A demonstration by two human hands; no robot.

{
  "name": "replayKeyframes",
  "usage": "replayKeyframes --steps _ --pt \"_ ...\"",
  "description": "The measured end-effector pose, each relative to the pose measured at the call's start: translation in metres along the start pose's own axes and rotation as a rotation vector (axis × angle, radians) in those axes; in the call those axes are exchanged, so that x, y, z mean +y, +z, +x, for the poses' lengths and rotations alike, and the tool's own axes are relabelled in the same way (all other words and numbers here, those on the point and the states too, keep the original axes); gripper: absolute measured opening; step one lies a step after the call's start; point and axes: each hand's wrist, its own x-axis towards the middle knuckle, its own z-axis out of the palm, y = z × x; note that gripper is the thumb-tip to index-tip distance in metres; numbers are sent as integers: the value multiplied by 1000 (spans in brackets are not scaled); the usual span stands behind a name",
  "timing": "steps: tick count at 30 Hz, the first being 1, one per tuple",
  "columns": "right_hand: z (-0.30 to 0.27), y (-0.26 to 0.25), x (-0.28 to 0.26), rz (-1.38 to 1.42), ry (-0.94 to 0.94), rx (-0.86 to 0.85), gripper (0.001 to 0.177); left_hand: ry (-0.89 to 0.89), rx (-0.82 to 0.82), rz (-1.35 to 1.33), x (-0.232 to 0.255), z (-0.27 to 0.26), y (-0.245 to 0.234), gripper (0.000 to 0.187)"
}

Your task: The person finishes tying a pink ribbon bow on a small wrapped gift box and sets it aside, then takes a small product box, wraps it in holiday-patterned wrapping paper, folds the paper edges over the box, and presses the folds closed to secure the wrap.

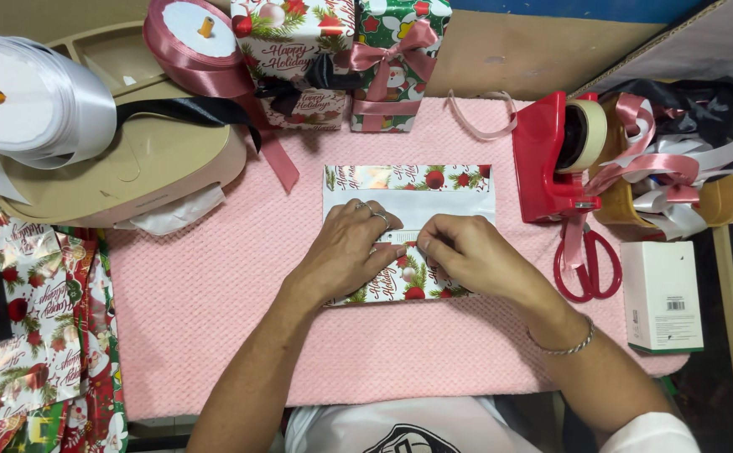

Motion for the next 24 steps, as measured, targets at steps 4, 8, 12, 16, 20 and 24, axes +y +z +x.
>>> replayKeyframes --steps 4,8,12,16,20,24 --pt "6 -4 -13 -154 -35 -26 23 -9 1 -16 0 0 0 38" --pt "13 -5 -20 -304 -89 -18 25 -22 -17 -11 0 0 0 36" --pt "16 -3 -22 -399 -95 -9 25 -39 -28 -15 2 1 0 36" --pt "18 1 -22 -437 -89 -2 23 -63 -51 -20 4 1 -2 37" --pt "22 -1 -23 -450 -101 15 19 -44 -35 -21 4 0 -3 37" --pt "28 -13 -25 -485 -32 -38 28 -34 -33 -12 2 0 -2 36"
